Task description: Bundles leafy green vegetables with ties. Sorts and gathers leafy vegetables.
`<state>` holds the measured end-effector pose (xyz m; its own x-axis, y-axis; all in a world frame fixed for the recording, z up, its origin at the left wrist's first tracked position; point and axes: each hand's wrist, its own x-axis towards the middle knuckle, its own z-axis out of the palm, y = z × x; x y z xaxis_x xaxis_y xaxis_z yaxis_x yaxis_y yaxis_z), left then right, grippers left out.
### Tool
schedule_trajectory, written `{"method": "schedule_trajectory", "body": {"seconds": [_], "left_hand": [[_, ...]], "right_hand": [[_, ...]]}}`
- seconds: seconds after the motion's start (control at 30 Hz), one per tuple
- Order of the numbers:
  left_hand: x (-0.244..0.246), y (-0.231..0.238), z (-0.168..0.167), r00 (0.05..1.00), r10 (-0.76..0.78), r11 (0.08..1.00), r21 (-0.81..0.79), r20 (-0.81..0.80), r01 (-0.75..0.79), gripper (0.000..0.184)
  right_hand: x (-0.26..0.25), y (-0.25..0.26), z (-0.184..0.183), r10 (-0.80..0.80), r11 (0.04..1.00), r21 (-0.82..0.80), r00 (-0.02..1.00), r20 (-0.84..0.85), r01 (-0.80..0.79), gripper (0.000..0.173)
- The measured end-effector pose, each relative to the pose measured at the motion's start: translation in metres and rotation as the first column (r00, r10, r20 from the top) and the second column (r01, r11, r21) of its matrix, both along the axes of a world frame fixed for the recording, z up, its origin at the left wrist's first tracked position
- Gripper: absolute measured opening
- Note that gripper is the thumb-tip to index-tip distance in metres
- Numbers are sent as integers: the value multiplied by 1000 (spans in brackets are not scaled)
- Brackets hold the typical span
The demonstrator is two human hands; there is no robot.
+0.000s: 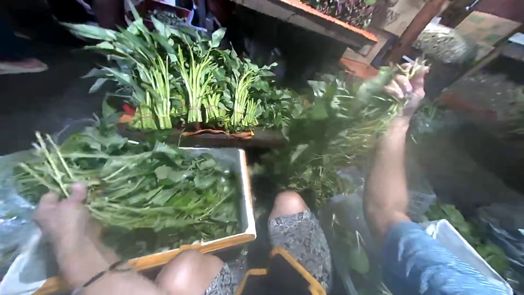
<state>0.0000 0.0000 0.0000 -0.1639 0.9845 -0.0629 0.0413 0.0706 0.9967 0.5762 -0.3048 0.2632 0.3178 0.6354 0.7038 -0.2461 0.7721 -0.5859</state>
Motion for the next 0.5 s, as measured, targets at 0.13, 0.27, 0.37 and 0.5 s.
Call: {"method": "schedule_trajectory", "body": {"seconds": [0.13, 0.27, 0.37, 0.5], "left_hand": [[8, -10, 28, 808, 37, 990, -88, -588, -110, 79], [111, -89, 132, 905, -70, 766, 558, -420, 318, 65], [221, -143, 184, 780, -518, 303, 778, -352, 551, 81], [324, -181, 190, 541, -684, 20, 728, -489, 685, 122]], "right_hand": [[-58, 13, 10, -589, 755, -238, 791, 163, 611, 30], [-88, 36, -4, -793, 440, -268, 511, 331, 857, 13], [-108, 48, -17, -791, 343, -350, 469, 391, 871, 30], [-118, 54, -39, -761, 406, -416, 553, 338, 813, 43]]}}
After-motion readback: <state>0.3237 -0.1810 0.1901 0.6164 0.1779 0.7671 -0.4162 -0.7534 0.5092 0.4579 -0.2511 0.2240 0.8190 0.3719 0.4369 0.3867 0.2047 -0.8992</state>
